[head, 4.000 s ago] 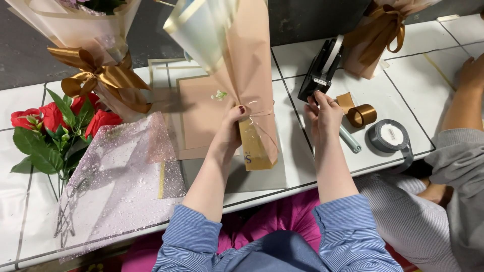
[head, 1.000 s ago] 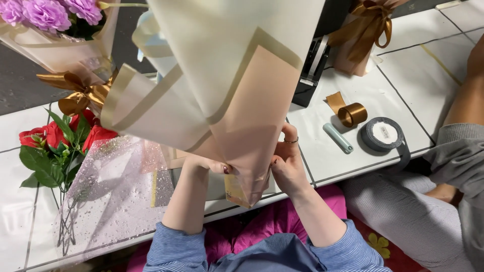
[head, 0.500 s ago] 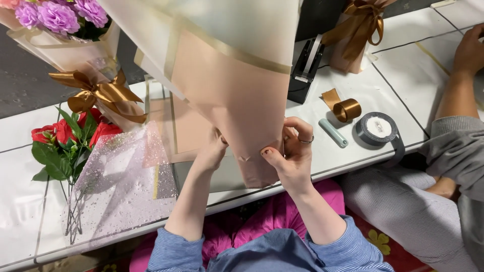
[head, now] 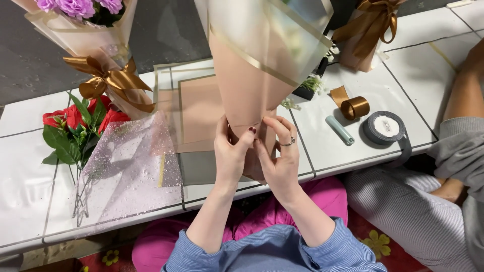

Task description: The person wraps a flower bouquet with decorative paper and pink netting, securing the packaging with tape.

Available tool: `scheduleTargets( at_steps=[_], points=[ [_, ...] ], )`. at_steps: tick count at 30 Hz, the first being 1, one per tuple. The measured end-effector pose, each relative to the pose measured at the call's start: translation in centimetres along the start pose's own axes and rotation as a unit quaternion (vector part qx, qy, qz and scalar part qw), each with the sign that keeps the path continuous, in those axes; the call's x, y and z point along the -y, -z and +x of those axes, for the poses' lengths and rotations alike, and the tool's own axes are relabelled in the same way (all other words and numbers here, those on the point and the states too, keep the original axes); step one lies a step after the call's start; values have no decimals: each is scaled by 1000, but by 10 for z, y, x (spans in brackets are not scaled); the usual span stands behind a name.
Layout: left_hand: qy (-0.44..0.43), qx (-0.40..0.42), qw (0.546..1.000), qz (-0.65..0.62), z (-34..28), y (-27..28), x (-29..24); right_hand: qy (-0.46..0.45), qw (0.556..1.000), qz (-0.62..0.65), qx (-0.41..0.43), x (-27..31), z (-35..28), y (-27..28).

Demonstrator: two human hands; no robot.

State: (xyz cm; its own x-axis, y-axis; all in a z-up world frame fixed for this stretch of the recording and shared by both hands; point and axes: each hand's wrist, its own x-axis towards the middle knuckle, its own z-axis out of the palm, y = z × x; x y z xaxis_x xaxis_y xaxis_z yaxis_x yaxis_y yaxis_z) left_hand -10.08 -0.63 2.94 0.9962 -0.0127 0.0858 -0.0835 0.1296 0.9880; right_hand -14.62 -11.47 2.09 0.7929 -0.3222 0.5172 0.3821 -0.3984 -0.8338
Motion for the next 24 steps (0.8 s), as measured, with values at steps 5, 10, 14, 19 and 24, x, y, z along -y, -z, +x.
scheduleTargets(
  at_steps=[5, 10, 14, 19, 24],
  points=[
    [25, -7, 999, -35, 7, -1, 15, 64, 997, -49, 15, -3, -3, 0],
    [54, -10, 996, -66, 2, -4, -5, 117, 988, -94, 21, 2, -4, -3],
    [49, 4, 995, -92, 0, -2, -11, 62, 997, -13, 47, 16, -3, -1],
    [35, 25, 993, -110, 6, 6, 2, -51, 991, 100, 70, 25, -6, 3],
    [38, 20, 991, -129, 11, 14, 30, -133, 975, 158, 83, 31, -5, 6]
  ],
)
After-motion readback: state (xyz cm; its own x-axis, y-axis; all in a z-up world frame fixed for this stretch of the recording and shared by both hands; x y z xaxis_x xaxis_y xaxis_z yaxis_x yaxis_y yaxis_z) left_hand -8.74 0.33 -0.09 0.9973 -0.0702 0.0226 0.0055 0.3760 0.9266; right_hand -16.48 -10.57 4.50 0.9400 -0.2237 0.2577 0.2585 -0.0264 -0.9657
